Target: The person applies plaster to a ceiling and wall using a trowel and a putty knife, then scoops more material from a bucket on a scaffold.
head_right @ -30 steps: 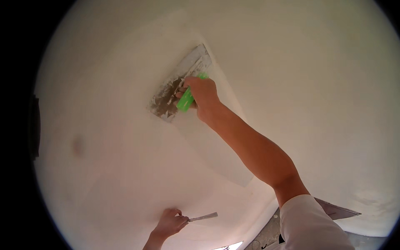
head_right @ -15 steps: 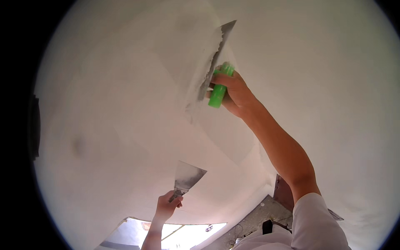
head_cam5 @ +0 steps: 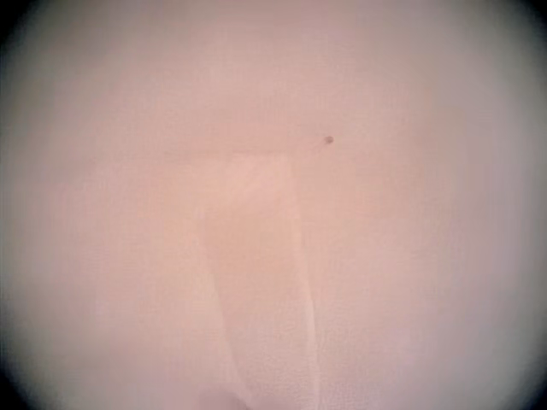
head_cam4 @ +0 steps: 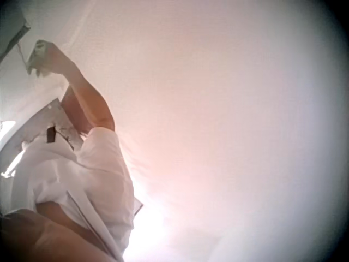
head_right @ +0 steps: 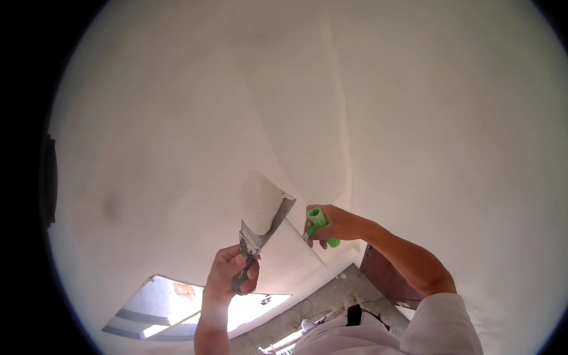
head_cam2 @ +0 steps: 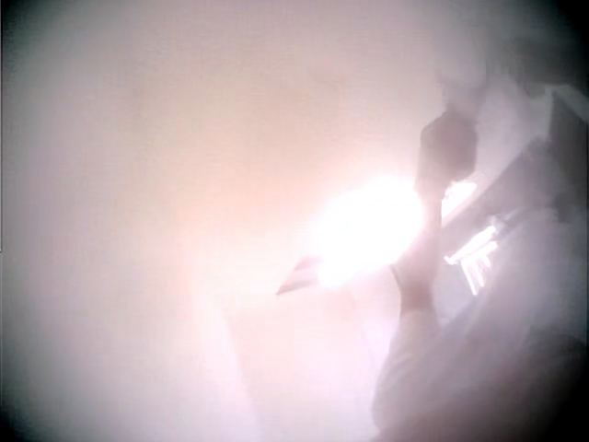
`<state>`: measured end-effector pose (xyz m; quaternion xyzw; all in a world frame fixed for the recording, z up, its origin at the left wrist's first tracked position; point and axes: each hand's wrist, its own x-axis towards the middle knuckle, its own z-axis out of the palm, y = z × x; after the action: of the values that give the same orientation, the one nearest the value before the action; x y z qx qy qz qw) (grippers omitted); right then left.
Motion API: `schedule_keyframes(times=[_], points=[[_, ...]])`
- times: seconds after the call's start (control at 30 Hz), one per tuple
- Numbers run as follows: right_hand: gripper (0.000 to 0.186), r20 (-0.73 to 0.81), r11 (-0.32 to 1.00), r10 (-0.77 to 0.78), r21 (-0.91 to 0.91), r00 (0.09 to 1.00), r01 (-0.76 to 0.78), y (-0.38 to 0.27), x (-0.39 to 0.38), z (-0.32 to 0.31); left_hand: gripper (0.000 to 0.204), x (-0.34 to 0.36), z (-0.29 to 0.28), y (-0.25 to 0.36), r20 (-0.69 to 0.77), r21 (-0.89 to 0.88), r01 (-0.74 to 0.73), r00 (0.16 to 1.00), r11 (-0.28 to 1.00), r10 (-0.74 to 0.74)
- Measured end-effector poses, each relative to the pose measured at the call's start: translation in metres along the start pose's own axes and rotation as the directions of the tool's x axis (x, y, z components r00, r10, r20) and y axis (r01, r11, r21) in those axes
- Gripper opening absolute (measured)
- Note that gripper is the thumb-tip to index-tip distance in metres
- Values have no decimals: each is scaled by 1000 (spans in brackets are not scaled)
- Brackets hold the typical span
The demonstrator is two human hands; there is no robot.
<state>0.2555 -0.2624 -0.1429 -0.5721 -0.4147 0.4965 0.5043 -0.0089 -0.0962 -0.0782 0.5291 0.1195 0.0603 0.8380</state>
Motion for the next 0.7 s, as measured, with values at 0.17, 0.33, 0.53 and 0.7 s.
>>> schedule_keyframes(times=[0.17,0.33,0.53,0.7], points=[[42,-256,727,-23,659,966,192,-2,-91,31,19,-22,11,-1,-151,234,-84,981,968,122],[43,-135,729,115,684,984,9,24,-126,90,13,-39,13,-16,-212,300,-58,969,952,126],[44,-124,734,129,679,984,-10,17,-140,105,13,-45,39,-35,-241,602,47,962,797,125],[45,-129,736,117,677,985,1,13,-142,99,16,-41,57,-33,10,994,-72,789,77,615]])
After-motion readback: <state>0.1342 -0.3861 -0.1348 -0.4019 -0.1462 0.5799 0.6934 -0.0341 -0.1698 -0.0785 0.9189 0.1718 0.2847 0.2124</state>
